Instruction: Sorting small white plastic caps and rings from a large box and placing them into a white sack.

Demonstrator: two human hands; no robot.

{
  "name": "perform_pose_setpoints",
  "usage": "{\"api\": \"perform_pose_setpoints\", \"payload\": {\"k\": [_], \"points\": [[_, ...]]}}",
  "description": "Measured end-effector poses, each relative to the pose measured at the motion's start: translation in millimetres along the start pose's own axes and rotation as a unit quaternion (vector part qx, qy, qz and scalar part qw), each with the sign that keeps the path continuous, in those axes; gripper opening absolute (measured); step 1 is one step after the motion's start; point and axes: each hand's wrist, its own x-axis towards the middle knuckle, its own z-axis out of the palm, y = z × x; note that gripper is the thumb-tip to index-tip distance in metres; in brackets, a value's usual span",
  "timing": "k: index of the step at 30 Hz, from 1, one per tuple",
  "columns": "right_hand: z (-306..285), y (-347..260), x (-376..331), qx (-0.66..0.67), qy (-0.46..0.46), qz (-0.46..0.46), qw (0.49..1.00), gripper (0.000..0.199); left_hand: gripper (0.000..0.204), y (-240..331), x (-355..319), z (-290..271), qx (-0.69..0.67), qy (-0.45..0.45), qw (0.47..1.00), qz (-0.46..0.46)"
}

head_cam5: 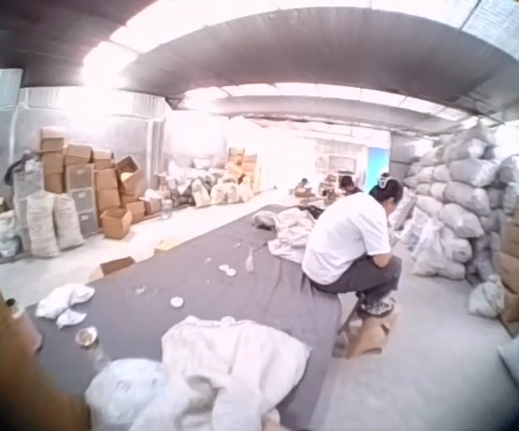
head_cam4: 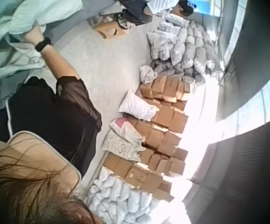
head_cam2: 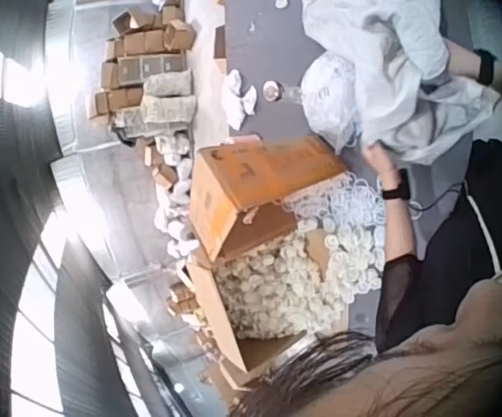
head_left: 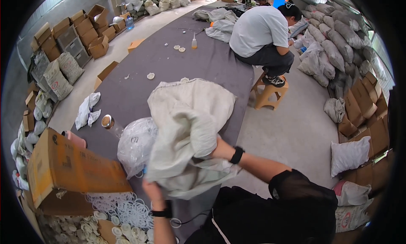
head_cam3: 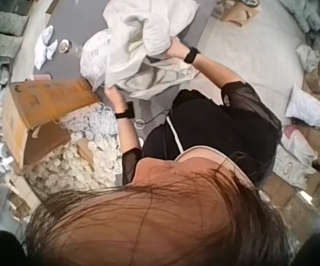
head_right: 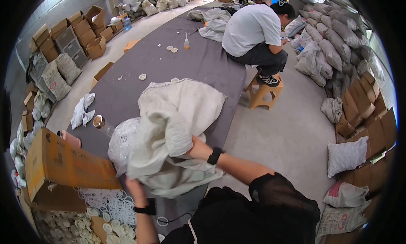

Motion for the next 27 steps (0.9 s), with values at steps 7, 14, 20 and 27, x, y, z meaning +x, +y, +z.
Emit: {"api": "perform_pose_setpoints", "payload": {"k": [7,14,20,27], "points": [[20.3,29.5,44.5,-0.218,-0.157,0.293,0.918,0.067,0.02,23.6,-27.4,-52.3,0.374,0.099,0.843,0.373],[4.7,37.1,51.1,-0.325,-0.155,0.211,0.909,0.063,0.054,-72.7,30.5,-57.9,0.49,-0.026,0.857,0.157],[43.3,-20.0,-1.3,-0.143,-0.063,-0.055,0.986,0.026,0.026,-3.1,-4.1,-114.1,-0.276,-0.06,0.957,-0.062],[159.6,50.3,-75.2,-0.01,-0.568,0.078,0.819,0.028,0.023,-50.8,-145.4,-183.7,0.128,0.189,0.948,-0.222]]}}
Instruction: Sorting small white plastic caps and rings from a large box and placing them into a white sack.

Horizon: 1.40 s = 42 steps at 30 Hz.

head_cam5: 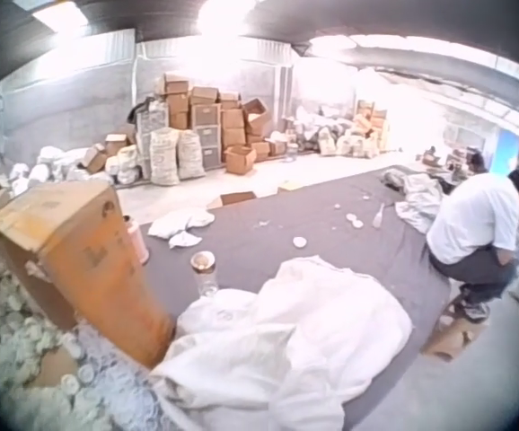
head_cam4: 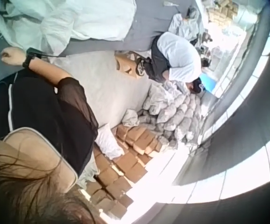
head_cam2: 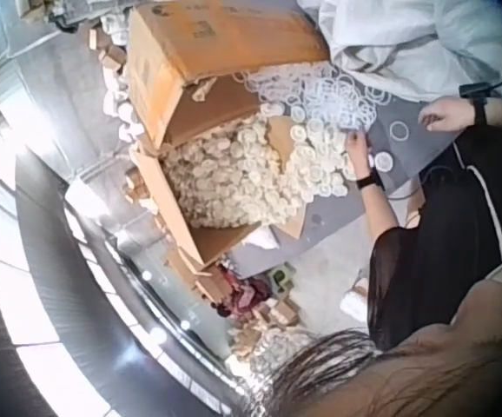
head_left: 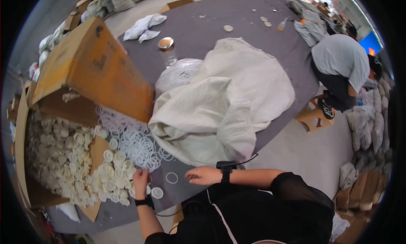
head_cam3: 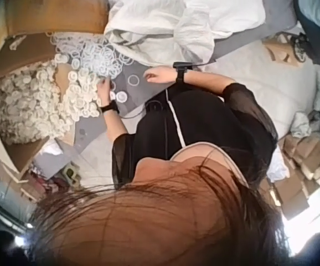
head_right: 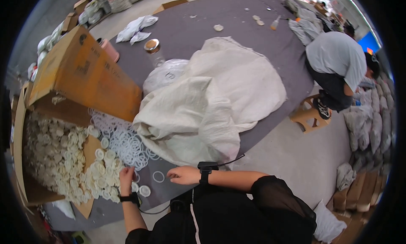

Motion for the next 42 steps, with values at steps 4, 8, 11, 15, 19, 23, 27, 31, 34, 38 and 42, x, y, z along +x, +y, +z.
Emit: {"api": "perform_pose_setpoints", "payload": {"k": [4,8,11,15,19,23,27,31,34,38,42], "points": [[27.4,32.7,30.7,-0.028,0.003,0.088,0.996,0.031,0.019,-43.4,-69.4,-32.6,0.321,0.186,0.928,0.032],[76.7,54.0,62.4,0.024,-0.05,0.06,0.997,0.033,0.019,-87.9,-95.6,-37.0,0.345,0.162,0.921,0.084],[126.7,63.0,91.2,-0.077,-0.021,0.059,0.995,0.04,0.026,-97.9,-91.6,-47.0,0.36,0.231,0.878,0.212],[182.8,56.3,124.6,-0.26,0.14,0.041,0.954,0.049,0.031,-98.3,-70.6,-77.2,0.396,0.123,0.863,0.29],[210.6,57.5,144.6,-0.326,0.221,0.047,0.918,0.042,0.03,-109.3,-47.7,-93.8,0.431,0.033,0.845,0.316],[224.5,63.3,145.3,-0.227,0.307,0.101,0.919,0.026,0.022,-107.7,-39.0,-105.1,0.446,-0.041,0.818,0.361],[232.2,73.0,145.9,0.018,0.377,0.114,0.919,0.016,0.017,-99.8,-40.5,-107.4,0.431,-0.064,0.822,0.366],[229.0,82.9,139.0,0.415,0.352,0.196,0.816,0.02,0.015,-97.6,-30.9,-103.3,0.497,-0.117,0.792,0.334],[224.8,72.0,135.8,0.514,0.297,0.17,0.787,0.028,0.014,-91.1,-40.2,-104.8,0.315,-0.095,0.881,0.34],[223.5,54.7,138.4,0.629,0.207,0.058,0.747,0.026,0.017,-89.7,-40.8,-107.7,-0.154,-0.214,0.964,-0.034],[202.0,36.0,127.6,0.633,0.226,0.049,0.738,0.024,0.018,-76.5,-30.1,-103.2,-0.179,-0.247,0.949,-0.078]]}}
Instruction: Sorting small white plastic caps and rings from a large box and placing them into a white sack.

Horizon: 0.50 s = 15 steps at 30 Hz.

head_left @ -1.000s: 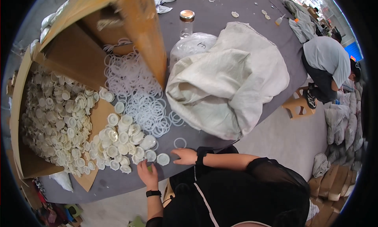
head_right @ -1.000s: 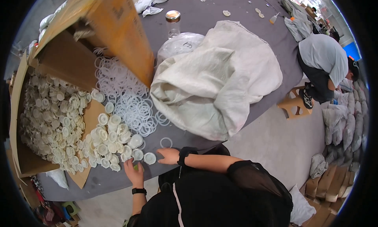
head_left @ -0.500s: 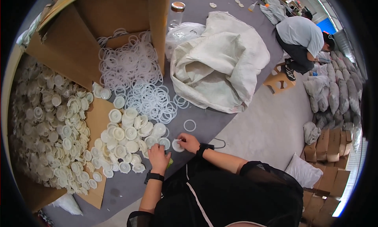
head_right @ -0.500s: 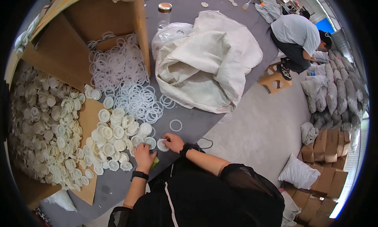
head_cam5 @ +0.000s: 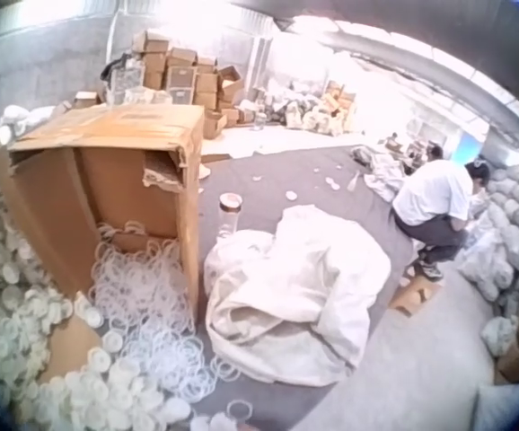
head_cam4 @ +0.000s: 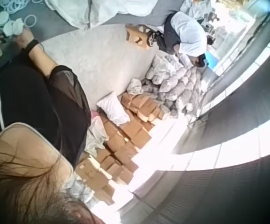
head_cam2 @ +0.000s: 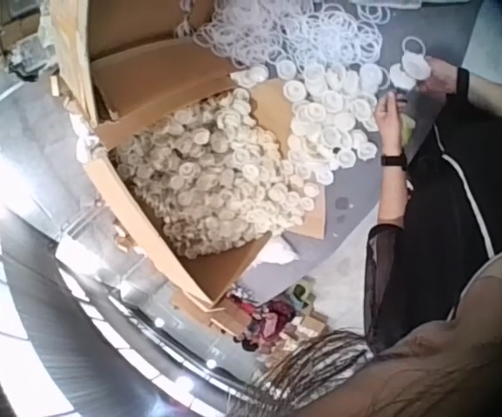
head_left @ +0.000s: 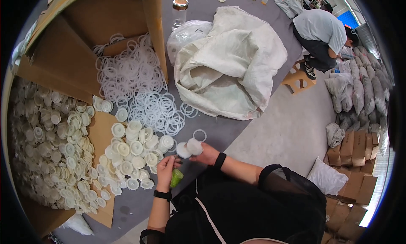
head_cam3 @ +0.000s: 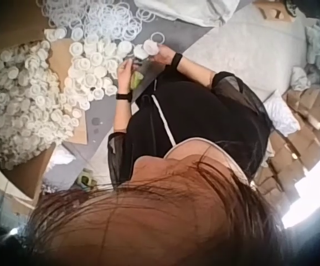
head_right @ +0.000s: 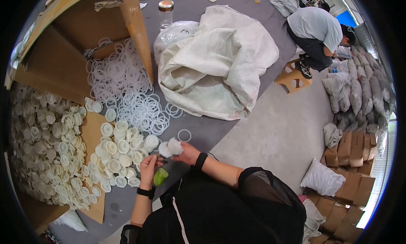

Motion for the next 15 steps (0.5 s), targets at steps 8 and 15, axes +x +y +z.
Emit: {"api": "perform_pose_setpoints", "payload": {"k": [8,15], "points": [[-21.2,-151.3,-21.8,0.003,0.182,-0.223,0.958,0.033,0.043,27.5,37.6,23.6,0.691,0.09,0.635,0.335],[-68.8,-158.3,-21.0,-0.206,0.395,-0.221,0.868,0.057,0.053,28.8,44.8,37.8,0.701,0.065,0.656,0.272]]}}
